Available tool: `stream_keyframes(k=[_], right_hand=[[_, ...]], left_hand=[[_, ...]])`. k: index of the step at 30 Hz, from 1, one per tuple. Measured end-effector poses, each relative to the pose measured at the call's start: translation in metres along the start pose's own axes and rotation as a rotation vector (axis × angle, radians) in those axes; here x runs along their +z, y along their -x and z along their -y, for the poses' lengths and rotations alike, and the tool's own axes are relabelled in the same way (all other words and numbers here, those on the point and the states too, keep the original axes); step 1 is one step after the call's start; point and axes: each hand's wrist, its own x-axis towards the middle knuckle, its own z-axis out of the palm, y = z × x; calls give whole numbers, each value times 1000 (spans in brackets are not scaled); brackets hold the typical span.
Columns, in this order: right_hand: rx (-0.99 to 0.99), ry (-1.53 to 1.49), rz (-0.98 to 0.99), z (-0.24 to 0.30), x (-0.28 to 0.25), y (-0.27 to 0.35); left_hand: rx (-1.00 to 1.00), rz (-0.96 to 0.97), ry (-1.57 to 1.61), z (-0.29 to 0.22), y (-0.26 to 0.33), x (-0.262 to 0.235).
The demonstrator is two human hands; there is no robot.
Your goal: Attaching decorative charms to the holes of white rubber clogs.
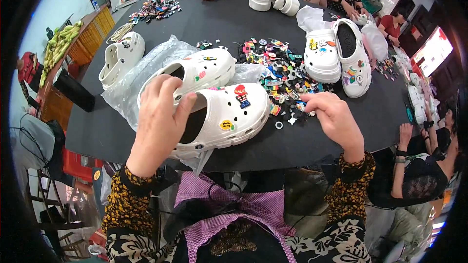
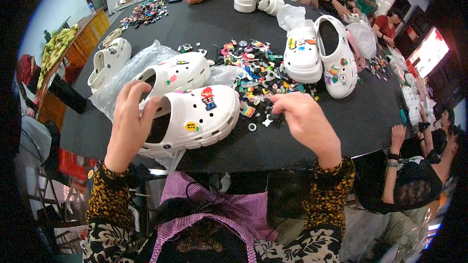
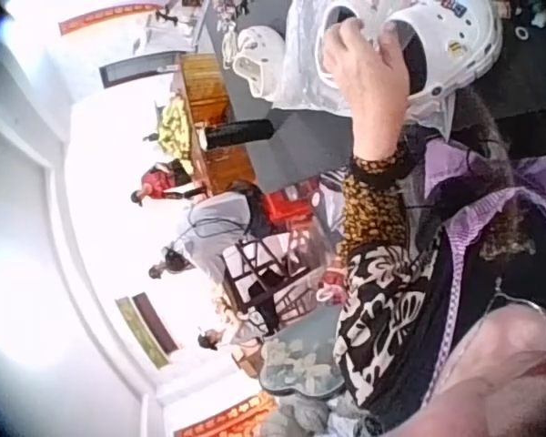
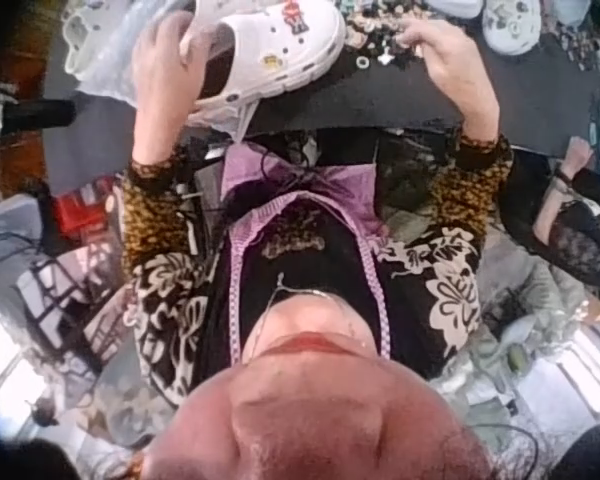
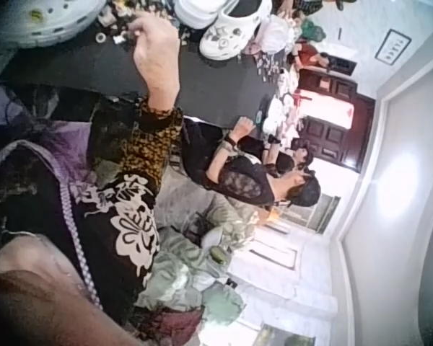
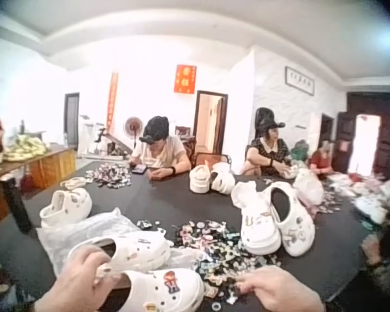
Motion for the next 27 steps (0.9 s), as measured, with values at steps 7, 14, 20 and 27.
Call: stream_keyframes(k=[7,14,20,27], right_hand=[[147,-68,4,-18,-12,4],[220,-64,50,-28,-15,-14],[200,-68,11,-24,-18,-16],[189,3,-11,-30,-35,-10]], left_hand=[[-93,184,78,9,0,8],[12,206,40,35,-3,19],[-11,236,291,38,-12,9],[147,307,126,52,-21,-18]])
